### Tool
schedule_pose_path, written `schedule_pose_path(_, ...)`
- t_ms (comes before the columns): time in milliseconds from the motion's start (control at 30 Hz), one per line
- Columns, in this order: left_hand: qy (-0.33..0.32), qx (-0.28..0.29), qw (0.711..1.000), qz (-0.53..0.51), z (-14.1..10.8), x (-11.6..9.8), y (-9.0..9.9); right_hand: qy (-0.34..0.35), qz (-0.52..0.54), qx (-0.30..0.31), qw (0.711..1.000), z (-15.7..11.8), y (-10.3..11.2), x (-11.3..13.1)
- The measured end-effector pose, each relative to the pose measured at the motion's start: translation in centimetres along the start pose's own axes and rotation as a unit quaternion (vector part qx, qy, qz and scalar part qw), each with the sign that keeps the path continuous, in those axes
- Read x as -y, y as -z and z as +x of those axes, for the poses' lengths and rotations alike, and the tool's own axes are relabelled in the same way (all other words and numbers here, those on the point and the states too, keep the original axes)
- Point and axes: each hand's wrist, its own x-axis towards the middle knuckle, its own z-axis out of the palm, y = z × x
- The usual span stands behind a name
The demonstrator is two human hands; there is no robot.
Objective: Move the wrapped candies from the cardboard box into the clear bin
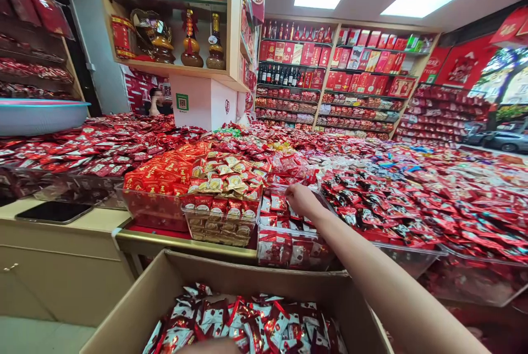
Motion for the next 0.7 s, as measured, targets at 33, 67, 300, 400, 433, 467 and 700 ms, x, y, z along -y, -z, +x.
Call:
schedule_pose_path(33,-0.004,-0.001,1.000,-0.006,0.1,-0.2,0.5,0.003,0.006,-0.013,1.000,-0.4,0.8,0.4)
schedule_pose_path(67,-0.034,-0.035,0.998,-0.033,0.3,-0.5,1.1,0.014,0.019,-0.038,0.999,-1.0,1.6,1.0)
schedule_pose_path(300,-0.060,-0.140,0.972,-0.180,0.3,-2.6,3.6,0.185,0.244,-0.096,0.947,-12.3,2.9,8.2)
schedule_pose_path(400,-0.083,-0.129,0.944,-0.290,-0.4,-3.8,3.1,0.131,0.285,-0.011,0.949,-16.1,0.1,9.6)
schedule_pose_path(433,-0.089,-0.119,0.929,-0.338,-0.7,-4.2,2.9,0.097,0.310,0.010,0.946,-16.6,-0.9,9.6)
schedule_pose_path(467,-0.091,-0.107,0.912,-0.385,-0.9,-4.6,2.7,0.061,0.342,0.032,0.937,-16.8,-1.7,9.4)
schedule_pose_path(700,-0.028,-0.085,0.862,-0.499,-1.4,-5.6,2.0,-0.089,0.522,0.058,0.846,-16.2,-2.3,8.3)
